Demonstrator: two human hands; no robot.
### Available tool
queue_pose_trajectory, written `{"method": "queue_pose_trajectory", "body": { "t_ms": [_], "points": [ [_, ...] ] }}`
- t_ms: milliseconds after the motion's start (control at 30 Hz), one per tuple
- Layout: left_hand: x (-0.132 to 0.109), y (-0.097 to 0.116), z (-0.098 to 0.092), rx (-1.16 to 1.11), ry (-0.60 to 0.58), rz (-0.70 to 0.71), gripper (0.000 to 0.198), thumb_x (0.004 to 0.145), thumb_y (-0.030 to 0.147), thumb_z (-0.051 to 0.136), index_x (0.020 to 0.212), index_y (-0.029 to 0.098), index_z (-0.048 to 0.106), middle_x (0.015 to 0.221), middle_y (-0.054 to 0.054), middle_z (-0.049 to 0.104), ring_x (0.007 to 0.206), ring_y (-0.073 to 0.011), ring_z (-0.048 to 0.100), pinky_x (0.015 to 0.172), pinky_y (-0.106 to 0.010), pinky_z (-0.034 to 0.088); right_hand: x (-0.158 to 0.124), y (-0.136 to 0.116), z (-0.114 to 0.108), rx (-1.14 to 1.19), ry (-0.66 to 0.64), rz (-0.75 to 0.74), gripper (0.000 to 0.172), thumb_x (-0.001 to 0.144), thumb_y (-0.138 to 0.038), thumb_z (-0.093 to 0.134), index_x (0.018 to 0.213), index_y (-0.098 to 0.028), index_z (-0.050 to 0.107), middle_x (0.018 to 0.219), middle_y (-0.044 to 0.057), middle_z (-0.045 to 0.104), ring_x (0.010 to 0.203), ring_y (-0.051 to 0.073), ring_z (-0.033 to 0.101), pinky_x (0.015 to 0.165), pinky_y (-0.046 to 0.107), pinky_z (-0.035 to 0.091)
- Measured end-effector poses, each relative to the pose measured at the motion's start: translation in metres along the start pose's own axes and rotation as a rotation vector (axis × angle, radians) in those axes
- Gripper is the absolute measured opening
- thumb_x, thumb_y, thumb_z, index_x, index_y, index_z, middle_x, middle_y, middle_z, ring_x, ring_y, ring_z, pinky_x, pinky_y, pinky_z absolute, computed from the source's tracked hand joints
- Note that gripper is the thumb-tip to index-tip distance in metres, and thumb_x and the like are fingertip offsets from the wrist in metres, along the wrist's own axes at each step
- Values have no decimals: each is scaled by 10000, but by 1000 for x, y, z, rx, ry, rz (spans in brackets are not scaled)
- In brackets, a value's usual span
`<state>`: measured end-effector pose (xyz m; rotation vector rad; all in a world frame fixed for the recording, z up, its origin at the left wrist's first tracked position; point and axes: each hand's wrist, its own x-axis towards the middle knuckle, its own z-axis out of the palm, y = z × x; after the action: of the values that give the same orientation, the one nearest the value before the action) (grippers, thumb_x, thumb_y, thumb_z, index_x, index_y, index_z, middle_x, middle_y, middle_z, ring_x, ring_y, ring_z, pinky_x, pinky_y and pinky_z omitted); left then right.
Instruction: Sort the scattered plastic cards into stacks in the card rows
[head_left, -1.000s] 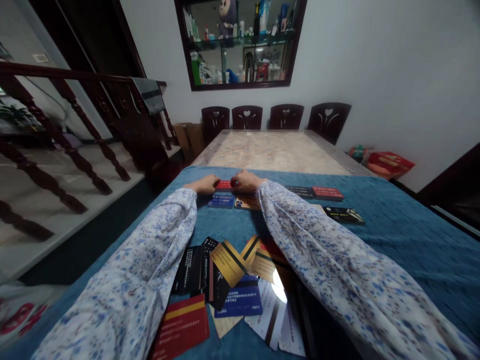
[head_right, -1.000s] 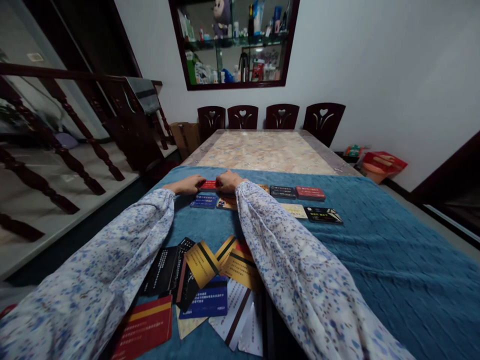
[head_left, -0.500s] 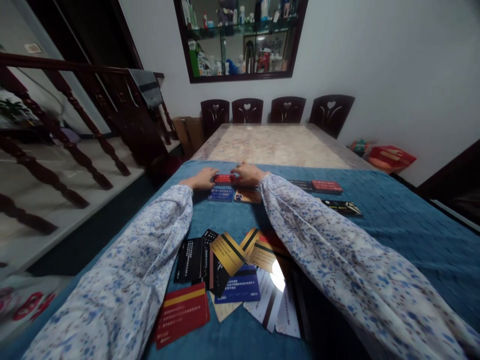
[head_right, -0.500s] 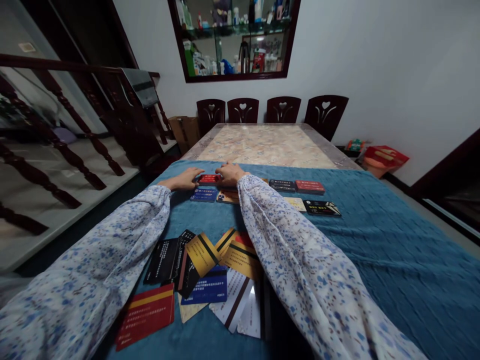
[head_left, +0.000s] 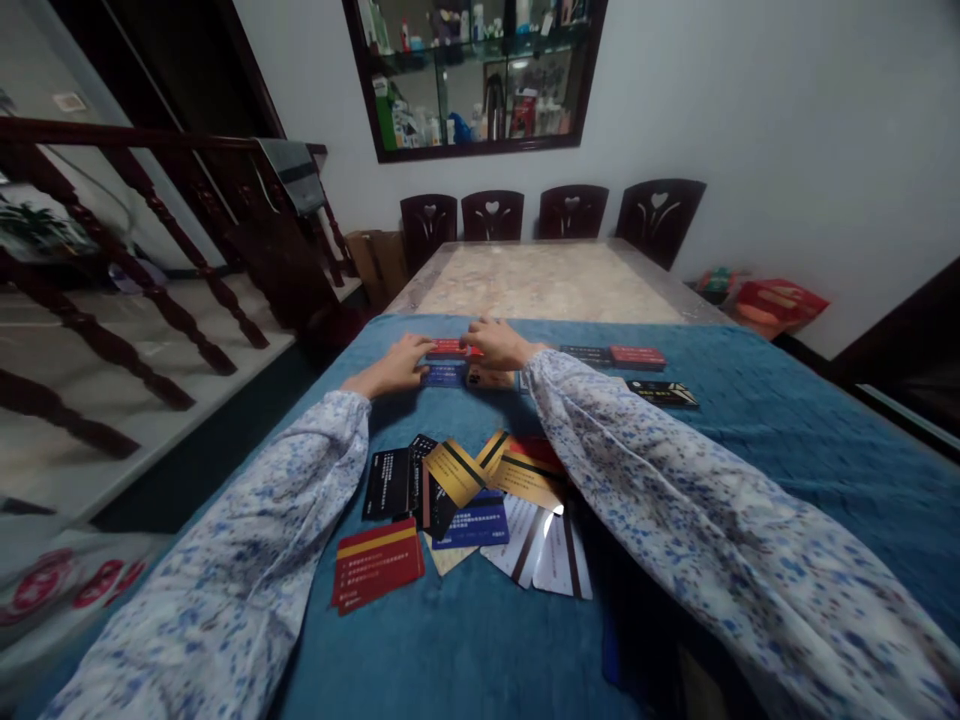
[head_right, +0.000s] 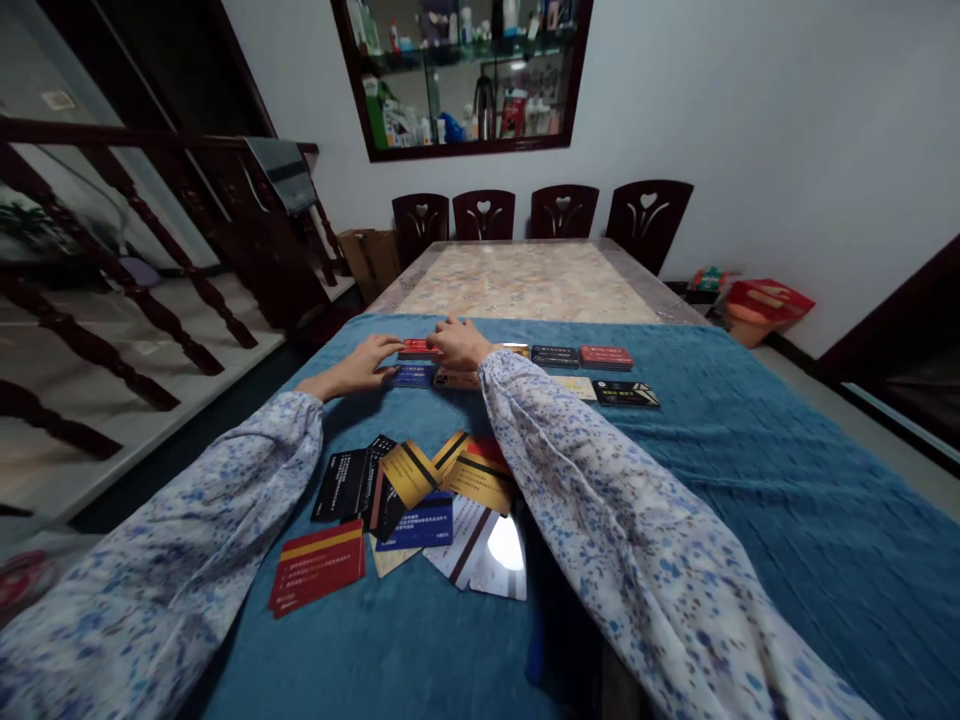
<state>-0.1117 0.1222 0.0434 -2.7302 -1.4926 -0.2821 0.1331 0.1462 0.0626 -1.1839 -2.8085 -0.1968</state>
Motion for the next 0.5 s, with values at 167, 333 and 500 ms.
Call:
{"method": "queue_pose_trajectory", "body": {
  "t_ms": [167, 333, 500],
  "points": [
    [-25, 16, -1, -11, 30, -2, 477, 870, 179, 569, 1343, 197, 624, 1447, -127, 551, 1340, -318, 481, 1140, -519, 429, -19, -14, -4, 7, 1, -16, 333, 959, -298, 602, 1269, -216, 692, 1287, 150, 644, 1217, 321, 480, 902, 400, 384],
    [-48, 32, -1, -9, 48, -8, 435, 884, 187, 561, 1310, 183, 653, 1433, -153, 556, 1337, -343, 473, 1094, -556, 447, -39, -25, -9, 35, 5, -30, 285, 966, -325, 597, 1202, -226, 722, 1278, 133, 671, 1196, 312, 480, 911, 401, 366],
    [-67, 49, -2, 2, 45, -7, 392, 900, 209, 558, 1274, 198, 676, 1405, -146, 578, 1317, -334, 475, 1060, -558, 458, -58, -36, -11, 48, -10, -56, 273, 976, -299, 574, 1187, -231, 732, 1284, 125, 675, 1210, 314, 472, 916, 417, 359]
  ]
}}
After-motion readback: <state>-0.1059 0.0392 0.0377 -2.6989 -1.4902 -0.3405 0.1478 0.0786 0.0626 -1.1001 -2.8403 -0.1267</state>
